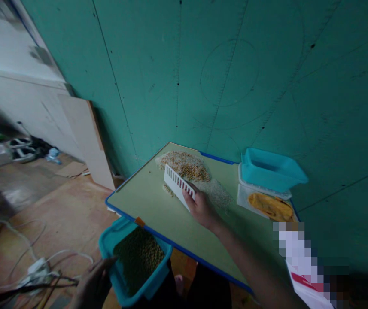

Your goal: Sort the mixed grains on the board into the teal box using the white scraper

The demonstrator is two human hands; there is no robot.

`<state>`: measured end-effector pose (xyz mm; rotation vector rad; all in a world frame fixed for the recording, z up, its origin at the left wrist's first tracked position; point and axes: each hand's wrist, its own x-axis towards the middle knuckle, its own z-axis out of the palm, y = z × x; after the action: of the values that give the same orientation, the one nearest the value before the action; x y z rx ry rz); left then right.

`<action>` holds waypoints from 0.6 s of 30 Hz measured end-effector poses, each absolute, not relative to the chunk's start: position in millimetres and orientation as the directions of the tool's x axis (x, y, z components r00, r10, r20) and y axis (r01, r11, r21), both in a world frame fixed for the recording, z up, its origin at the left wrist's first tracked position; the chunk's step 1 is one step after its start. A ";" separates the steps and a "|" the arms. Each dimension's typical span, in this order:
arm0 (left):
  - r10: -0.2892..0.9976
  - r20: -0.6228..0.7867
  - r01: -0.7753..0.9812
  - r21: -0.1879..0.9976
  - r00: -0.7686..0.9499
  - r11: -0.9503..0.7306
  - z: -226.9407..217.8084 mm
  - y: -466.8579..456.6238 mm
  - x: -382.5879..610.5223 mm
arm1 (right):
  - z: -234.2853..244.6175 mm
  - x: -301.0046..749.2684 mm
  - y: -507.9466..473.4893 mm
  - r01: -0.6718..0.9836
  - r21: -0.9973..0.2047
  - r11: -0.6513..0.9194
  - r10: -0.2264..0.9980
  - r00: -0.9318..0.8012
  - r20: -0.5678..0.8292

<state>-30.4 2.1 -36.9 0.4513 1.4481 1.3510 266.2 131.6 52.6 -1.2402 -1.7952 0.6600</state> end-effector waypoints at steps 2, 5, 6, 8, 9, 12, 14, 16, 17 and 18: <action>0.810 -0.483 -0.463 0.832 -0.332 0.307 -37.9 2.7 -31.2 | 51.6 267.0 134.6 0.487 -0.787 0.378 0.925 -0.171 0.338; 0.783 -0.558 -0.514 0.774 -0.276 0.370 -41.1 4.5 -33.1 | 50.4 267.4 137.6 0.476 -0.797 0.372 0.928 -0.197 0.316; 0.782 -0.558 -0.517 0.773 -0.277 0.368 -42.0 4.9 -33.8 | 50.3 267.3 138.1 0.474 -0.800 0.367 0.930 -0.207 0.304; 0.786 -0.548 -0.524 0.776 -0.285 0.351 -43.0 5.1 -34.8 | 50.7 266.5 138.8 0.464 -0.804 0.373 0.927 -0.231 0.297; 0.789 -0.544 -0.522 0.779 -0.287 0.347 -43.1 5.0 -35.2 | 51.2 266.0 139.1 0.454 -0.804 0.383 0.922 -0.246 0.301; 0.791 -0.539 -0.500 0.789 -0.288 0.356 -43.7 4.5 -36.2 | 53.6 264.6 140.2 0.414 -0.815 0.405 0.908 -0.285 0.307; 0.791 -0.539 -0.490 0.793 -0.289 0.362 -44.9 4.4 -37.0 | 55.3 264.1 141.1 0.392 -0.826 0.404 0.906 -0.294 0.304; 0.787 -0.546 -0.490 0.790 -0.287 0.369 -46.5 4.8 -37.7 | 56.1 264.0 142.0 0.378 -0.837 0.395 0.909 -0.294 0.295; 0.786 -0.550 -0.492 0.786 -0.282 0.373 -47.2 5.0 -38.1 | 56.1 264.0 142.4 0.373 -0.842 0.391 0.910 -0.296 0.291; 0.787 -0.552 -0.496 0.783 -0.276 0.375 -47.6 5.2 -38.3 | 55.8 264.0 142.9 0.368 -0.846 0.386 0.910 -0.299 0.286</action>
<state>-38.3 5.2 -47.6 0.2903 1.3608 1.2690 264.0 142.9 55.8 -1.1069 -1.8500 0.8605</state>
